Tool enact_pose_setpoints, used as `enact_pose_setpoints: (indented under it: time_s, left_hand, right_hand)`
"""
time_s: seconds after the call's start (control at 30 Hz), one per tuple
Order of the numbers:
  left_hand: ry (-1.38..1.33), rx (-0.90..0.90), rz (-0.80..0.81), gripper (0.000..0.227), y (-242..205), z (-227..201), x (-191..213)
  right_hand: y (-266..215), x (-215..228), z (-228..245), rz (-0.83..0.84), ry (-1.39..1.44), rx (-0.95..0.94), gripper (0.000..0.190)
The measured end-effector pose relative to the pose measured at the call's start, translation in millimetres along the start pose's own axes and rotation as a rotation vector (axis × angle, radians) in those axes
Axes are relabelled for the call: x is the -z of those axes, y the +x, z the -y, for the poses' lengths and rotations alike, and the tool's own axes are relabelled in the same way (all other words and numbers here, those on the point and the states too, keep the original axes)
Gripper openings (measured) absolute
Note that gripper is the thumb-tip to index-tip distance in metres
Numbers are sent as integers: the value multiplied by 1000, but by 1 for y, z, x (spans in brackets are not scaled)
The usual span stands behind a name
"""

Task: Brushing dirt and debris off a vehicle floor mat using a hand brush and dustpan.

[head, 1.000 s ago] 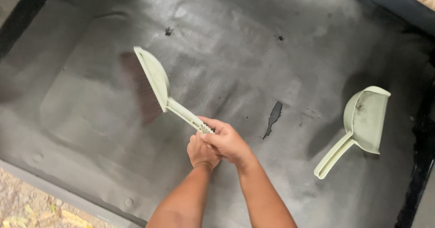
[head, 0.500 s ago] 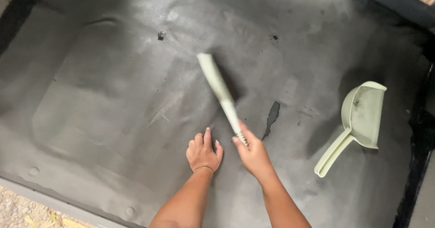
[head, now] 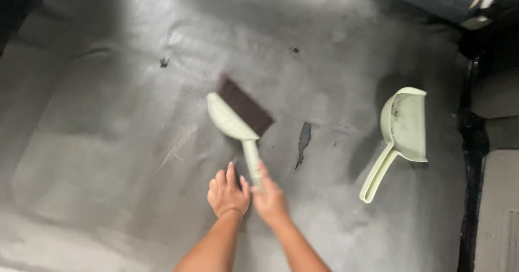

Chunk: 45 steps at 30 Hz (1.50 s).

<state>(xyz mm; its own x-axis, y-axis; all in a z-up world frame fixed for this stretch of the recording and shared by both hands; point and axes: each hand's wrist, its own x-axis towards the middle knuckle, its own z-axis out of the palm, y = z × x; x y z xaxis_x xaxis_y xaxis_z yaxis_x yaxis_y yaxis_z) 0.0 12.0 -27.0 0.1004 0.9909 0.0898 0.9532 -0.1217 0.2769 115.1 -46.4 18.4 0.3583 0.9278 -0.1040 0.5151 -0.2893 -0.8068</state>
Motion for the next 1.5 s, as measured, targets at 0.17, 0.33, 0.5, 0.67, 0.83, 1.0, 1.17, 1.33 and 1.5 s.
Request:
enact_pose_setpoints:
  time_s: [0.17, 0.33, 0.5, 0.67, 0.83, 1.0, 1.17, 1.33, 1.5]
  left_hand:
    - [13, 64, 226, 64, -1, 8, -13]
    - [39, -13, -43, 56, -2, 6, -5]
    - [-139, -147, -228, 49, 0, 5, 25]
    - [-244, -3, -21, 63, 13, -13, 28]
    - [-185, 165, 277, 61, 47, -33, 22]
    - [-840, 162, 945, 33, 132, -30, 84]
    - [-1095, 179, 1248, 29, 223, -67, 51]
    - [-1132, 279, 1372, 41, 337, -174, -13]
    - [-1664, 887, 1230, 17, 415, -280, -45]
  right_hand:
    - [9, 4, 32, -105, 6, 99, 48]
    - [25, 19, -26, -780, -669, -97, 46]
    - [45, -10, -49, -642, -885, -614, 79]
    - [42, -8, -40, -677, -951, -612, 76]
    - [43, -13, -36, -727, -1007, -596, 80]
    - [48, -12, -25, -807, -1149, -528, 73]
    - [55, -11, -24, -865, -1208, -515, 75]
    - [67, -15, -40, -976, -1249, -471, 74]
    - [71, -20, -99, -1105, -1257, -368, 76]
